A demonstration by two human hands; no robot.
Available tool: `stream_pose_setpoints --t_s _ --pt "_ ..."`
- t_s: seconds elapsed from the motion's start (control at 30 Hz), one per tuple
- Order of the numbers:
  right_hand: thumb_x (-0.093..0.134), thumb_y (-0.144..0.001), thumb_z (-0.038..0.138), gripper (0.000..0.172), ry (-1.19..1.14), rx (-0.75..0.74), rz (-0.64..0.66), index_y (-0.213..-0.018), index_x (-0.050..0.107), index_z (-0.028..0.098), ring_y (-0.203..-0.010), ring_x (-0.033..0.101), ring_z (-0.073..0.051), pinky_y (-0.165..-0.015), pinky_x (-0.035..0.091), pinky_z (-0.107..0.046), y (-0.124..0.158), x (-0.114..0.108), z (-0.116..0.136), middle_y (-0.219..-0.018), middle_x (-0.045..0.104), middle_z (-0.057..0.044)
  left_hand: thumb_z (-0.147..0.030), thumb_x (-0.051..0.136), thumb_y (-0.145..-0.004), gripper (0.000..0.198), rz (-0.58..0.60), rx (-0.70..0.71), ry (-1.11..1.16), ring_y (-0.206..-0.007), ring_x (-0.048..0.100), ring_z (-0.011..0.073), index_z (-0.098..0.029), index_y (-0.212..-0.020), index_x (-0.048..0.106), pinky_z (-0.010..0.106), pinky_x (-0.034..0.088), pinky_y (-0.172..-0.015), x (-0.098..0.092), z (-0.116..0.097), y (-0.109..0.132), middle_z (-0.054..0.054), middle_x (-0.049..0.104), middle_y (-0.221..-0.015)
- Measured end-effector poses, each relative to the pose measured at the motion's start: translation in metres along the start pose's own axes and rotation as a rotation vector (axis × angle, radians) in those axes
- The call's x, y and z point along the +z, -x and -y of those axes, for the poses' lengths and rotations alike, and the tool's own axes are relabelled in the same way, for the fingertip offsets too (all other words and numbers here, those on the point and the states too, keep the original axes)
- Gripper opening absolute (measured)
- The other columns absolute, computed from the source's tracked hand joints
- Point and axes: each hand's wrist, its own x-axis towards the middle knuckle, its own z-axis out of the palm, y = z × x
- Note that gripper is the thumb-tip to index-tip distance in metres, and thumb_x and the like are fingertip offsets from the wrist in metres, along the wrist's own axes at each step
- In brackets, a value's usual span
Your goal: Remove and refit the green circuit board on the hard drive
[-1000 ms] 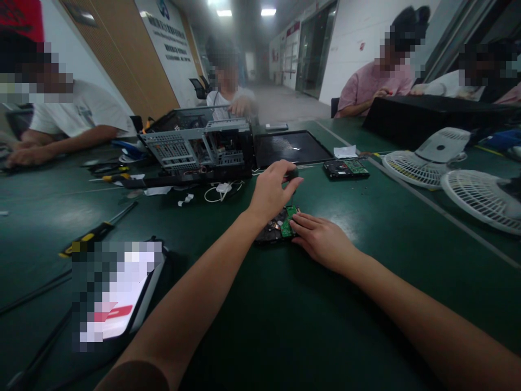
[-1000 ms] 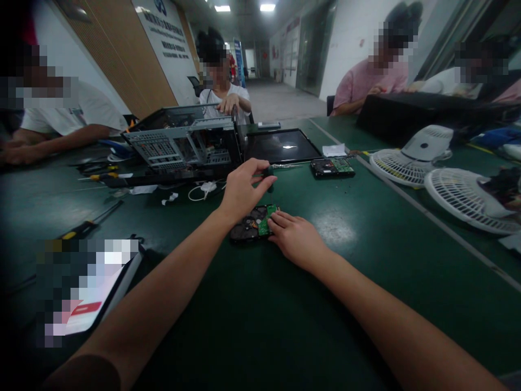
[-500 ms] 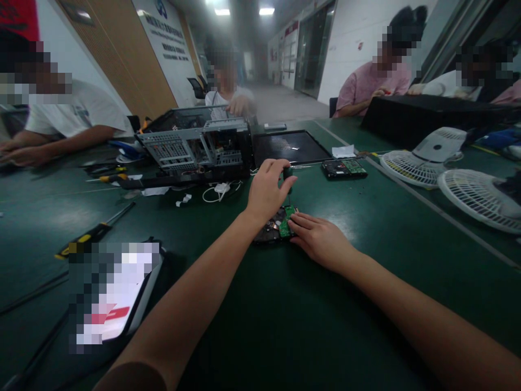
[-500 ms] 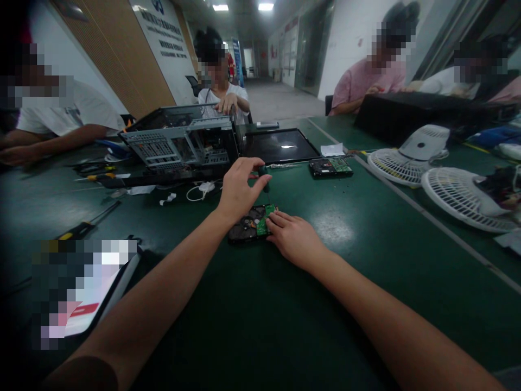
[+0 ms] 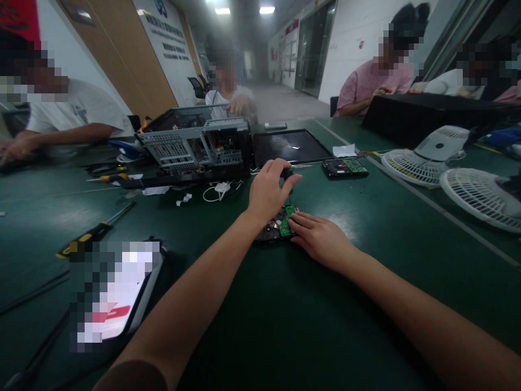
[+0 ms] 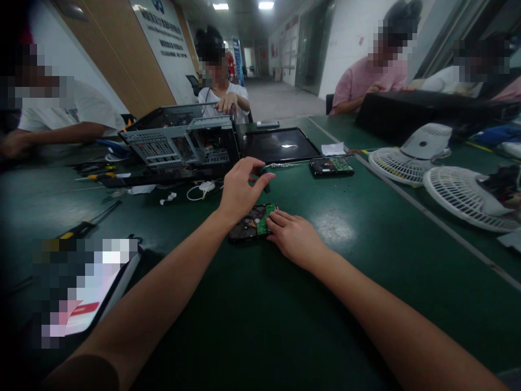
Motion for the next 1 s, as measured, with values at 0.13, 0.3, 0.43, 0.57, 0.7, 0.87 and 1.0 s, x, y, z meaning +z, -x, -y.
stream_pose_setpoints --t_s 0.13,0.3,0.43,0.57,0.7,0.87,1.0 --pt "0.06 -0.099 0.027 0.04 0.002 -0.003 -0.004 -0.133 0.066 0.007 -0.134 0.058 -0.033 -0.111 0.05 -0.049 0.0 0.0008 -0.0001 -0.139 0.065 -0.019 -0.031 0.069 -0.097 0.013 -0.011 0.02 -0.006 -0.096 0.062 0.0184 -0.021 -0.106 0.065 0.031 0.054 -0.082 -0.0019 -0.0023 -0.0006 0.004 0.064 -0.105" --pt "0.059 -0.1 0.028 0.041 0.027 0.0 0.017 -0.135 0.065 0.007 -0.135 0.057 -0.032 -0.113 0.049 -0.047 0.0002 0.0003 -0.0003 -0.14 0.065 -0.018 -0.026 0.068 -0.097 0.014 -0.042 0.037 -0.029 -0.098 0.061 0.0188 -0.024 -0.111 0.07 0.031 0.054 -0.082 -0.0025 -0.0015 -0.0003 0.005 0.061 -0.108" --pt "0.057 -0.101 0.029 0.041 0.029 0.0 0.031 -0.135 0.065 0.008 -0.136 0.056 -0.032 -0.113 0.049 -0.047 0.0001 0.0004 -0.0005 -0.142 0.063 -0.018 -0.025 0.066 -0.098 0.016 -0.056 0.061 -0.044 -0.096 0.062 0.0178 -0.025 -0.113 0.071 0.031 0.054 -0.085 -0.0018 -0.0012 0.0001 0.004 0.063 -0.106" --pt "0.058 -0.1 0.028 0.041 0.011 0.001 0.018 -0.135 0.065 0.007 -0.136 0.057 -0.032 -0.112 0.049 -0.048 0.0002 0.0004 -0.0005 -0.141 0.064 -0.018 -0.021 0.06 -0.101 0.019 -0.024 0.073 -0.045 -0.101 0.064 0.018 -0.025 -0.117 0.07 0.032 0.054 -0.091 -0.0028 -0.0025 -0.0004 0.005 0.067 -0.11" --pt "0.06 -0.099 0.027 0.04 0.002 0.0 0.006 -0.134 0.066 0.008 -0.135 0.058 -0.032 -0.112 0.05 -0.048 0.0001 -0.001 -0.0001 -0.14 0.065 -0.018 -0.016 0.055 -0.102 0.023 0.002 0.078 -0.015 -0.108 0.066 0.0188 -0.022 -0.119 0.069 0.035 0.054 -0.097 -0.0042 -0.0028 -0.0011 0.006 0.071 -0.117" --pt "0.061 -0.098 0.026 0.038 -0.01 0.002 -0.01 -0.132 0.067 0.011 -0.135 0.058 -0.031 -0.111 0.051 -0.048 -0.0003 -0.0024 0.0008 -0.14 0.065 -0.017 -0.025 0.064 -0.1 0.017 0.033 0.052 0.081 -0.105 0.071 0.0187 -0.023 -0.117 0.068 0.035 0.058 -0.093 -0.0018 -0.0016 -0.0011 0.005 0.075 -0.117" --pt "0.062 -0.098 0.025 0.038 -0.005 0.008 -0.01 -0.132 0.067 0.01 -0.134 0.058 -0.031 -0.111 0.051 -0.048 -0.0002 -0.0025 0.0014 -0.139 0.065 -0.018 -0.028 0.07 -0.097 0.018 0.029 0.042 0.122 -0.098 0.072 0.0168 -0.022 -0.113 0.068 0.033 0.06 -0.091 0.0007 -0.0022 -0.0002 0.004 0.075 -0.112"
